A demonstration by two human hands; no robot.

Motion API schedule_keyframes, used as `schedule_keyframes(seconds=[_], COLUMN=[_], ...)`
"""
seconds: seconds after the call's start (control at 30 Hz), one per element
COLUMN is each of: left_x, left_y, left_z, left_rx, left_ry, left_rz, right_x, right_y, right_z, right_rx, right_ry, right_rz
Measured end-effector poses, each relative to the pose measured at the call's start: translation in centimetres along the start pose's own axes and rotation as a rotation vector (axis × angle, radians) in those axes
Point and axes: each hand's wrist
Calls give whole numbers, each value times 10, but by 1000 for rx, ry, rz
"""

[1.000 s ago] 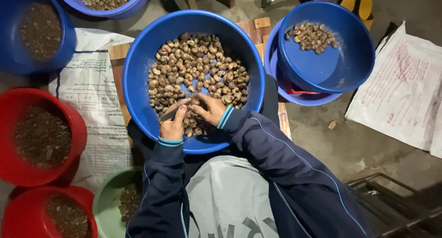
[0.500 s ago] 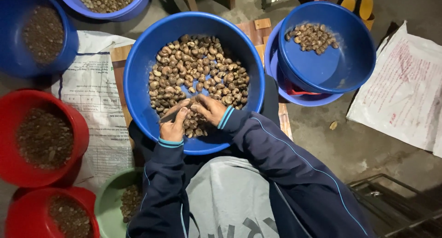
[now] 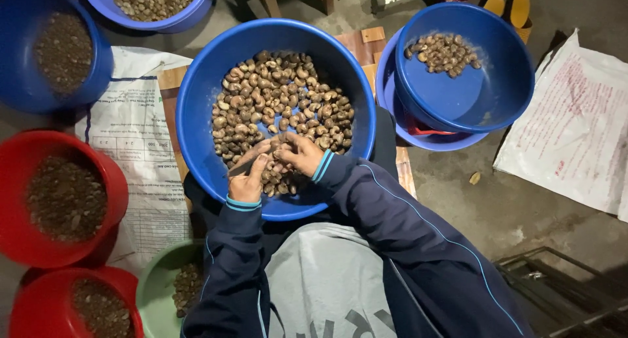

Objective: A person sits on the floor and uses a small metal tool to peel nuts, sorting the nuts and shells into different plastic bowls.

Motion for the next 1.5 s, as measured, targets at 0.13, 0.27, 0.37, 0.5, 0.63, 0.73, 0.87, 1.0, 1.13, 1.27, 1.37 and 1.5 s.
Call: schedule_keyframes(seconds=[0.13,0.27,0.37,0.5,0.63,0.73,0.87,1.0,1.13,1.27,1.37,1.5], left_x=[4,4,5,0,0,1,0,3,0,1,2,2], left_y=[5,6,6,9,14,7,12,8,6,5,2,3], left_z=[-1,0,2,0,-14,-2,-11,0,1,6,10,10], left_rx=[-17,-23,-39,-5,27,-70,-92,-138,-193,-111,-82,-75], left_ry=[-9,-63,-75,-25,106,112,208,384,388,399,392,386], left_rz=[10,-11,-11,4,82,112,168,166,226,223,208,204], right_x=[-9,-11,-14,-17,-14,-19,-27,-28,-40,-61,-71,-67], right_y=[-7,-9,-9,-11,-10,0,60,220,314,347,347,366], right_z=[-20,-27,-31,-37,-33,-63,-114,-115,-94,-72,-65,-44], right_rx=[20,31,33,26,18,112,-374,-226,-72,-5,45,203], right_ry=[-1,15,12,29,39,227,762,601,181,57,9,44], right_rz=[-4,-52,-63,-75,-81,29,593,719,1109,1234,1233,1290])
Point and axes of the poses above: each hand's wrist, its own x-axis towards the middle knuckle, its own y-axis out of the back of the hand, z = x × y, and after that the axes turned 13 degrees about z, right-handed
